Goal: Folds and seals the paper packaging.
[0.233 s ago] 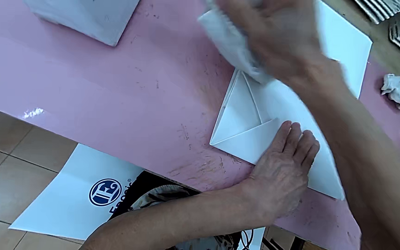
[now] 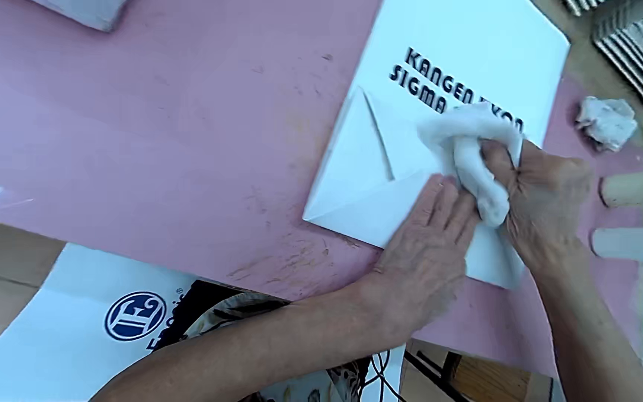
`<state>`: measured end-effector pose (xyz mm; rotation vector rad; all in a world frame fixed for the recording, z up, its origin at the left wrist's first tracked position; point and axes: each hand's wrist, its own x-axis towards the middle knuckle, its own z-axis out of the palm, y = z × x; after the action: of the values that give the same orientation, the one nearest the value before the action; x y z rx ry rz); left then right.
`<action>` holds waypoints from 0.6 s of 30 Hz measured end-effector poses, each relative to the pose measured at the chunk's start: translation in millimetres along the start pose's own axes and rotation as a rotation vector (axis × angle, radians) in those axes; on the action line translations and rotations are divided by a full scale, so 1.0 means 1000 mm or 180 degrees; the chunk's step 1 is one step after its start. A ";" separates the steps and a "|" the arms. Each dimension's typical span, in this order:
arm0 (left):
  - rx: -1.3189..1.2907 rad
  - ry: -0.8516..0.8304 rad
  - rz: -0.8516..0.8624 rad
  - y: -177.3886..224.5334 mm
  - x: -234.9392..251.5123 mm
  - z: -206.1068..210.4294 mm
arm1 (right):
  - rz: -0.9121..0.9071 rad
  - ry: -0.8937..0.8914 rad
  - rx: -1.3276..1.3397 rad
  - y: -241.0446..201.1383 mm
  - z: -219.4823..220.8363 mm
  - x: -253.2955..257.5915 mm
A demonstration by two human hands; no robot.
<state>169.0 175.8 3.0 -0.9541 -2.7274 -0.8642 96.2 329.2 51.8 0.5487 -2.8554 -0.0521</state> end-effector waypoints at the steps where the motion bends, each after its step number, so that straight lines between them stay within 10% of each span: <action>1: 0.0033 -0.0029 0.0028 -0.001 -0.001 0.000 | 0.0368 -0.0014 -0.0068 0.016 0.007 0.000; 9: 0.0409 -0.0103 0.0156 -0.007 -0.001 -0.001 | 0.1151 -0.0039 -0.0658 0.050 -0.036 0.026; 15: 0.0400 0.0041 0.0231 -0.011 -0.002 0.002 | 0.0193 0.0596 -0.0362 -0.017 0.005 -0.024; 18: 0.0478 -0.0091 0.0262 -0.011 -0.002 -0.002 | 0.0897 0.0047 -0.0422 0.027 0.004 -0.007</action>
<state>164.3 166.1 -0.9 -1.0467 -2.7093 -0.6266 92.0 357.0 48.7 0.1177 -2.8579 -0.1856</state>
